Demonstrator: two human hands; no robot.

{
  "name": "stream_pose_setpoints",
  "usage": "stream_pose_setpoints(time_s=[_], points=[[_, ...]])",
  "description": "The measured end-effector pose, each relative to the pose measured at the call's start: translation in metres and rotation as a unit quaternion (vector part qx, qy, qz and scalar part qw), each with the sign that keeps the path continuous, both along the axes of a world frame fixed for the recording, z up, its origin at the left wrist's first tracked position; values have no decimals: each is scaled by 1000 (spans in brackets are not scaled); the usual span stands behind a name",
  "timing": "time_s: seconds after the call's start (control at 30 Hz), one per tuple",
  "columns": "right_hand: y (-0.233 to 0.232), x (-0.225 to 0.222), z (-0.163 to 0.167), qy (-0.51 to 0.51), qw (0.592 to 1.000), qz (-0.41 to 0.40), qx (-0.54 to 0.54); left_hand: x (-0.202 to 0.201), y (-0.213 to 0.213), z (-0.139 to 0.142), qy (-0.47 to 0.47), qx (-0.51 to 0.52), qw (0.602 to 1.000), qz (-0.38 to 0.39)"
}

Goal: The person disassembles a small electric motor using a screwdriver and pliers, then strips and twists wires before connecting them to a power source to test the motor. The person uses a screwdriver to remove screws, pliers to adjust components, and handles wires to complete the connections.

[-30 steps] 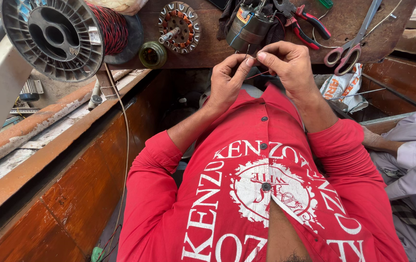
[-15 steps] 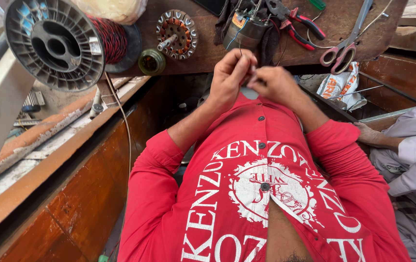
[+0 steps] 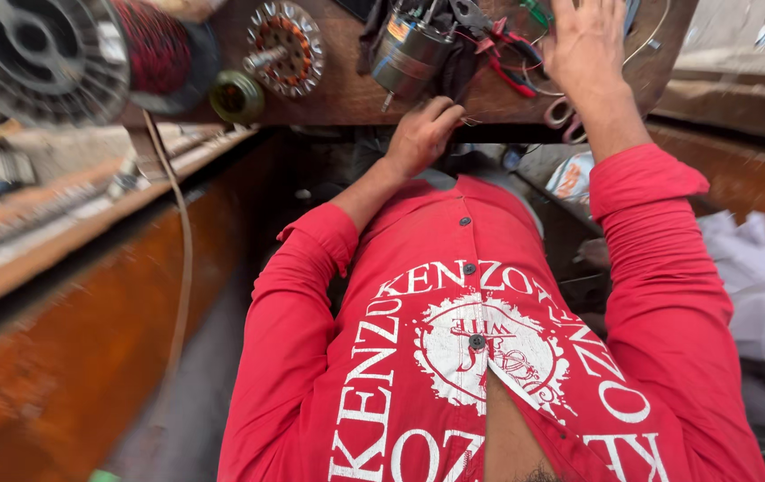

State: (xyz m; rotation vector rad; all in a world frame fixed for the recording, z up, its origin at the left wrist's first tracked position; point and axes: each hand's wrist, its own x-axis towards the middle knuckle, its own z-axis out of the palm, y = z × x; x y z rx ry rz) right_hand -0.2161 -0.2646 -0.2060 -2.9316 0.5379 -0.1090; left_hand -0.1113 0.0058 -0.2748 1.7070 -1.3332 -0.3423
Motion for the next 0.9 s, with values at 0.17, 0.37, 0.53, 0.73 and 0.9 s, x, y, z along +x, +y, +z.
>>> stream_pose_setpoints(time_s=[0.17, 0.37, 0.53, 0.73, 0.9], points=[[-10, -55, 2, -45, 999, 27, 7, -48, -10, -17, -60, 42, 991, 114], [-1, -88, 15, -97, 976, 63, 182, -107, 22, -17, 18, 64, 957, 284], [47, -93, 34, -172, 934, 160, 270, -173, 94, 10, 167, 97, 857, 478], [130, -97, 31, -99, 859, 279, 419, -239, 208, 34, 213, 7, 606, 766], [170, -100, 19, -49, 811, 374, 447, -293, 306, 88, 95, -113, 444, 884]])
